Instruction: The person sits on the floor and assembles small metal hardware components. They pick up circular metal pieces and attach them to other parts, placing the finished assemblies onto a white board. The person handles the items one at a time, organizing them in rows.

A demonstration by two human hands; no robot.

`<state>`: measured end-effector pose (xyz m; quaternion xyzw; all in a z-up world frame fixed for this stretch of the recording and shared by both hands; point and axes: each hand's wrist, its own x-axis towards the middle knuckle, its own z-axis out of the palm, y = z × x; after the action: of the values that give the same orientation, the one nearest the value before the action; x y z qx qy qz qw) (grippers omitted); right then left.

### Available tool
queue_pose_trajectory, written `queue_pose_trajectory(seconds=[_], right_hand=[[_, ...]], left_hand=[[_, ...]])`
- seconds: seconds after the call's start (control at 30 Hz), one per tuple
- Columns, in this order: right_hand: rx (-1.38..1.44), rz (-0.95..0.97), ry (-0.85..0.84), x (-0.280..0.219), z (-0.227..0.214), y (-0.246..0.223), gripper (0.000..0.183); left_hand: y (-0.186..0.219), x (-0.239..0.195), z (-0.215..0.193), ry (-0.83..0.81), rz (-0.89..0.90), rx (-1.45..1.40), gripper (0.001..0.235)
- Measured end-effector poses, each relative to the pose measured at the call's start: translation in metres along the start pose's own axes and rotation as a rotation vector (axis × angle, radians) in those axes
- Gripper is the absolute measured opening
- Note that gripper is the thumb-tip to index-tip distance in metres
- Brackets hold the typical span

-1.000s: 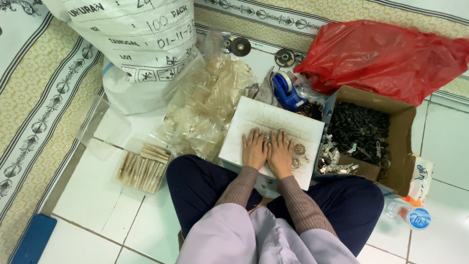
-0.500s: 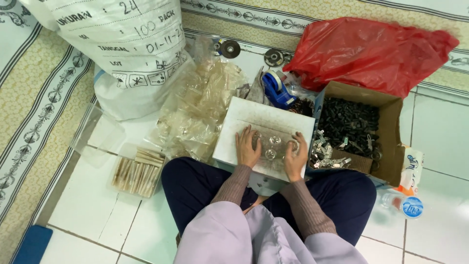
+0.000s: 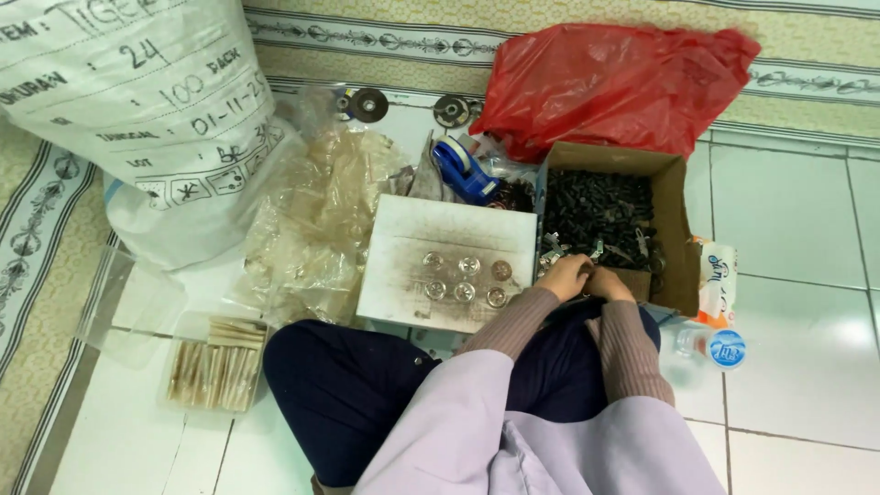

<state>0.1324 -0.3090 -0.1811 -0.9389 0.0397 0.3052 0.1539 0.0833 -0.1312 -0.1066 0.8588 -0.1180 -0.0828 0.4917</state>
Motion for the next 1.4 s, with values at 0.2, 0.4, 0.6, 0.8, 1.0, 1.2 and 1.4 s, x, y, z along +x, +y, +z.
queue_pose_trajectory(seconds=[0.2,0.4,0.6,0.8,1.0,1.2,1.4], right_hand=[[-0.177,0.098,-0.181,-0.065,-0.04,-0.061,0.055],[-0.284,0.081,-0.304,-0.093,-0.053,-0.081,0.061],[-0.302,0.048,-0.363,-0.117,-0.069,-0.096,0.053],[-0.29,0.028,-0.412,-0.131,-0.085,-0.11,0.051],[-0.326,-0.029,-0.401,-0.069,-0.04,-0.07,0.054],[-0.412,0.014,-0.458,-0.124,-0.084,-0.106,0.063],[-0.418,-0.005,-0.386,-0.095,-0.05,-0.091,0.045]], left_hand=[[-0.037,0.005,0.03,-0.188,-0.382,0.113,0.026],[-0.015,-0.009,0.009,-0.397,-0.459,0.253,0.03],[0.072,-0.043,-0.064,-0.476,-0.517,0.235,0.038],[0.062,-0.032,-0.054,-0.537,-0.511,0.33,0.044],[-0.007,-0.009,0.011,-0.419,-0.468,0.35,0.047],[0.011,-0.029,-0.009,-0.426,-0.478,0.406,0.047],[0.01,-0.016,0.011,-0.517,-0.513,0.557,0.055]])
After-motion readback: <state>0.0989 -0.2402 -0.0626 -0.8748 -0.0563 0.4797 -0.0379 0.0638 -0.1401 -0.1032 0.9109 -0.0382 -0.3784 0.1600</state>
